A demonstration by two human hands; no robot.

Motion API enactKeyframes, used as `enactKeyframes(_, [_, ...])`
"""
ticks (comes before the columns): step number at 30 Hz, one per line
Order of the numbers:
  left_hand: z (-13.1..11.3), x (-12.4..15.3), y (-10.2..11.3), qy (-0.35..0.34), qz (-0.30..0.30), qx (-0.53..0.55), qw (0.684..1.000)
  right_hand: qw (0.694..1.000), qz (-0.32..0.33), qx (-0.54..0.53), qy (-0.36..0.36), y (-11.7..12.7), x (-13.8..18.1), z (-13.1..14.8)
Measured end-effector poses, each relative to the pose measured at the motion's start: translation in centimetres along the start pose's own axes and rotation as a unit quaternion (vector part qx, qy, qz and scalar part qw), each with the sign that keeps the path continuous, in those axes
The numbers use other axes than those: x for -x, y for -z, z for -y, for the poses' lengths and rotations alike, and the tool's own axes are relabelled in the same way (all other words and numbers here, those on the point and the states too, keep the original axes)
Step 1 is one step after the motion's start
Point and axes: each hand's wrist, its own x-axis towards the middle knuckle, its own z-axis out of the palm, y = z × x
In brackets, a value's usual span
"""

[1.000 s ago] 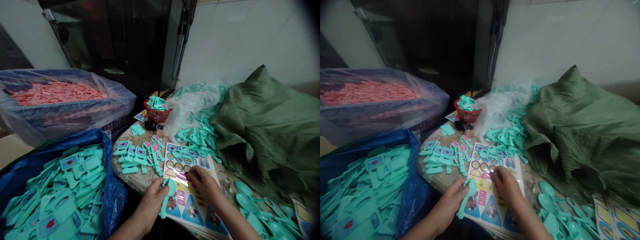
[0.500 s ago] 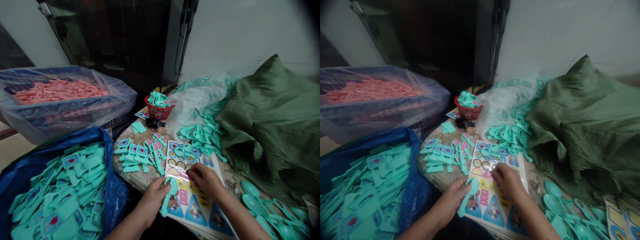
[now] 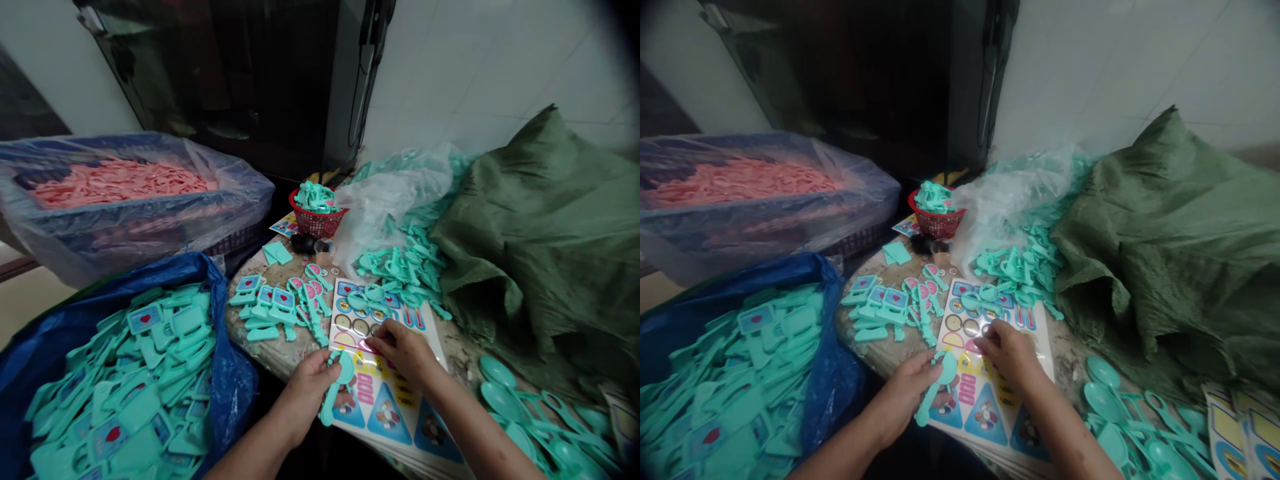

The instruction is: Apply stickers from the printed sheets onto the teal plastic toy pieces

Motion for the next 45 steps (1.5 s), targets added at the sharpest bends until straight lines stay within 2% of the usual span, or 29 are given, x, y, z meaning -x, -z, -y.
enactKeyframes(7, [0.1, 0.2, -0.5, -0.015, -0.019, 0.004, 1.000, 1.000, -0.005, -0.012, 0.017, 0.8, 1.2, 1.2])
enactKeyframes(10, [0.1, 0.1, -0.4, -0.019, -0.021, 0.005, 1.000, 0.994, -0.005, -0.105, -0.022, 1.0, 2.3, 1.3])
enactKeyframes(14, [0.0, 0.5, -0.5, -0.025, 0.001, 0.025, 0.999, 0.961, -0.001, -0.265, -0.082, 0.9, 4.1, 2.3])
enactKeyframes(20, [-0.5, 2.4, -1.6, -0.100, 0.049, 0.090, 0.990, 0.892, 0.030, -0.430, -0.132, 0.0, 6.8, 6.9])
enactKeyframes(26, [-0.6, 3.4, -1.5, -0.150, 0.011, 0.044, 0.988, 0.888, 0.012, -0.444, -0.120, -0.2, 7.7, 8.8])
enactKeyframes(32, [-1.1, 4.3, -1.3, -0.114, 0.005, 0.000, 0.993, 0.878, 0.005, -0.461, -0.128, -0.4, 8.3, 8.6])
enactKeyframes(37, [-1.3, 4.9, -1.5, -0.103, 0.020, 0.019, 0.994, 0.891, -0.004, -0.440, -0.112, -1.1, 8.6, 8.0])
enactKeyframes(45, [-0.8, 5.0, -1.2, -0.101, 0.017, -0.004, 0.995, 0.891, -0.023, -0.439, -0.115, -1.6, 8.4, 8.4])
